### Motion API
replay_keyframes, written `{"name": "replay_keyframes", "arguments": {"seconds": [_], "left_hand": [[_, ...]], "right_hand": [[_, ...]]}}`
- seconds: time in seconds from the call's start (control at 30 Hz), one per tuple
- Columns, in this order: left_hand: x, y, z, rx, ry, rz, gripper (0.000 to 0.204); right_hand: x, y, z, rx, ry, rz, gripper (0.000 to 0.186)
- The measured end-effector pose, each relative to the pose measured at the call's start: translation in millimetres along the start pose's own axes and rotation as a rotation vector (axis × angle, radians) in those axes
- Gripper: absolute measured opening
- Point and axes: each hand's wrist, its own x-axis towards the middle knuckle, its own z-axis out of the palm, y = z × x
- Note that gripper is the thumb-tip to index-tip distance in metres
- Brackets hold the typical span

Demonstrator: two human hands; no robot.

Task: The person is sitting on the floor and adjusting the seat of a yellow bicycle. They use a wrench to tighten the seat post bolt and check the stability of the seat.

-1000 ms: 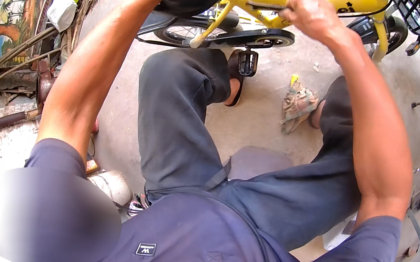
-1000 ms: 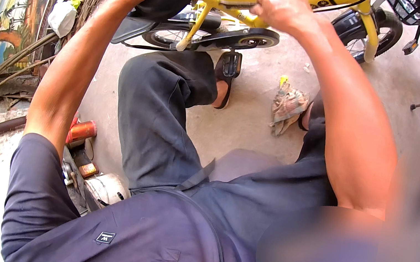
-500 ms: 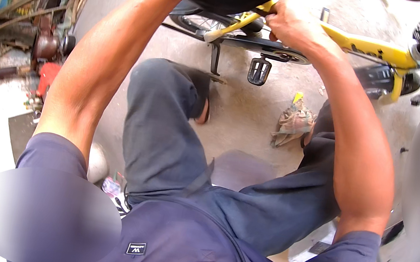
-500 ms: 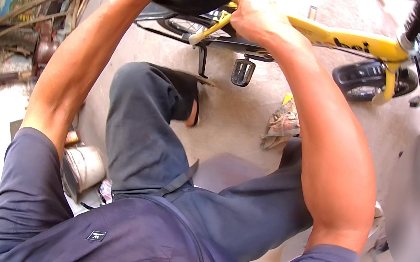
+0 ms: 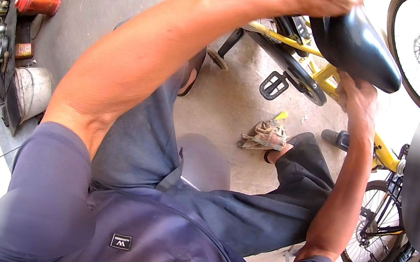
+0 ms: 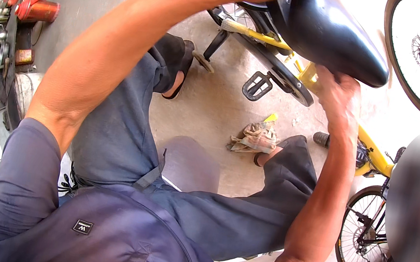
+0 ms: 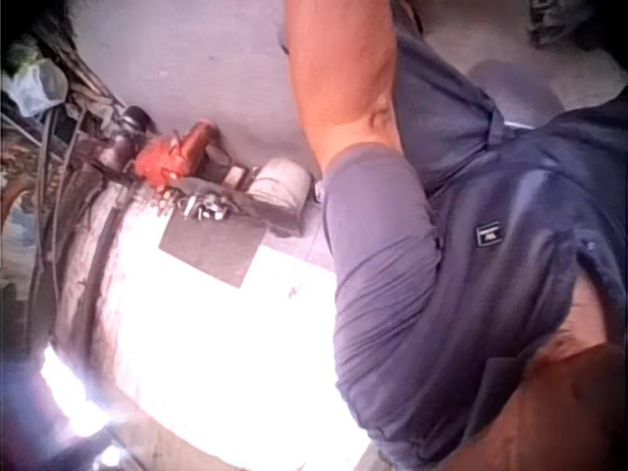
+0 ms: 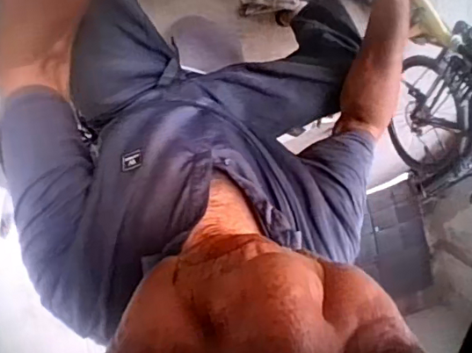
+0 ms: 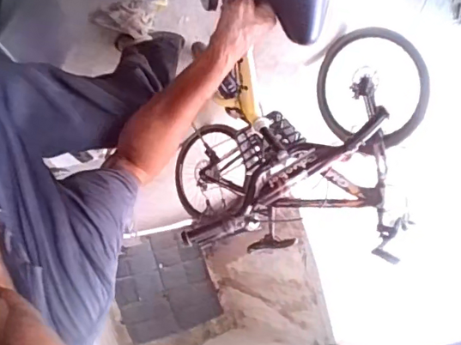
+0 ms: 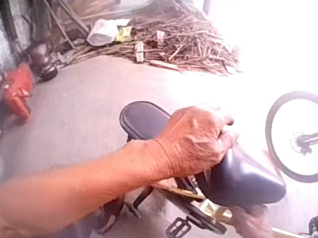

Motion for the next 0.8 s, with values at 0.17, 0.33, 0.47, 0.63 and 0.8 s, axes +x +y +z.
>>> {"name": "replay_keyframes", "arguments": {"seconds": [0.17,0.33,0.47,0.63,0.8], "left_hand": [[-55.9,-77.9,-6.6,0.381,-0.114,0.021,0.024],[-81.3,-64.9,34.2,0.358,-0.132,-0.06,0.032],[-82.0,-57.1,50.7,0.437,-0.188,-0.065,0.04],[-66.3,-55.5,45.3,0.195,-0.282,0.124,0.04],[-78.3,-52.4,47.9,0.404,-0.22,0.107,0.025]], "right_hand": [[-0.9,-6.5,-3.0,-0.078,-0.008,-0.006,0.022],[-9.4,-5.6,-11.7,-0.187,0.013,-0.028,0.031],[-12.4,3.5,-21.1,-0.239,0.004,-0.087,0.035],[-13.0,23.5,-37.0,-0.261,0.032,-0.037,0.038],[-8.5,15.1,-35.7,-0.296,0.047,-0.16,0.029]]}}
